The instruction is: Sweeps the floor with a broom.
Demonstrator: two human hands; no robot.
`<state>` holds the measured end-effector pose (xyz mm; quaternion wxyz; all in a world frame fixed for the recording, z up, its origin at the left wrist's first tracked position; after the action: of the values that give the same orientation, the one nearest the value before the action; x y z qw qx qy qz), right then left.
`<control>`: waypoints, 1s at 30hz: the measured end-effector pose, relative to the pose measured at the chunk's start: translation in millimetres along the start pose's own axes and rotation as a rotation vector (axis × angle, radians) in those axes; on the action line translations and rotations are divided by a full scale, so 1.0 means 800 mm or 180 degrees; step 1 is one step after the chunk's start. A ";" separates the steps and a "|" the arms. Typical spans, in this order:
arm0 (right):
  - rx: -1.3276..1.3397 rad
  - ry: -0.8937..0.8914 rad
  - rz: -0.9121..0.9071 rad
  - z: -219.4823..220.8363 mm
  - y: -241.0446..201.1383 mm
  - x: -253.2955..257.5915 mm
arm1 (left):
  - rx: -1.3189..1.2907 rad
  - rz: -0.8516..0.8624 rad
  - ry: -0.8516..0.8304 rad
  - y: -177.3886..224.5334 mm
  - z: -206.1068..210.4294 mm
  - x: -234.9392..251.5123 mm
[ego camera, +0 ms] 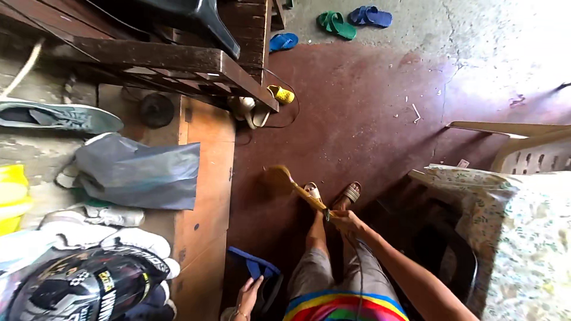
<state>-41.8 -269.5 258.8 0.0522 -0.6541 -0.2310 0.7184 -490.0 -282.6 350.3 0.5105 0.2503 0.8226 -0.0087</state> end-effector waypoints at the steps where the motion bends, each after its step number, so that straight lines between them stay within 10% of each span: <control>1: -0.0228 0.0026 0.0109 -0.026 0.010 0.003 | -0.0029 0.0022 0.0036 0.007 0.002 -0.007; 10: -0.0420 0.2070 0.0915 -0.424 0.117 -0.072 | -0.0175 -0.0102 0.0287 -0.020 0.041 -0.058; 16: 0.0559 0.1690 -0.0207 -0.272 0.085 -0.139 | 0.0389 -0.0244 -0.0023 -0.039 0.073 -0.065; 22: 0.0933 0.0052 0.0365 -0.114 0.102 -0.143 | 0.0720 -0.0022 -0.0181 0.010 0.067 -0.034; 30: 0.0336 0.1476 0.1008 -0.246 0.147 -0.096 | 0.1208 0.0254 -0.0067 0.076 0.031 -0.013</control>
<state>185.0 -350.9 274.5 0.0247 -0.8253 -0.0701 0.5598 -440.1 -240.7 361.6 0.4626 0.3744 0.7902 -0.1461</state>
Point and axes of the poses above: each hand's wrist, its own x-axis towards the middle knuckle, its own z-axis out of the palm, y = z × x, the point moved 9 cm from there along x, towards the middle knuckle, and after that the axes turned 15 degrees about -x, right-handed, at the moved point
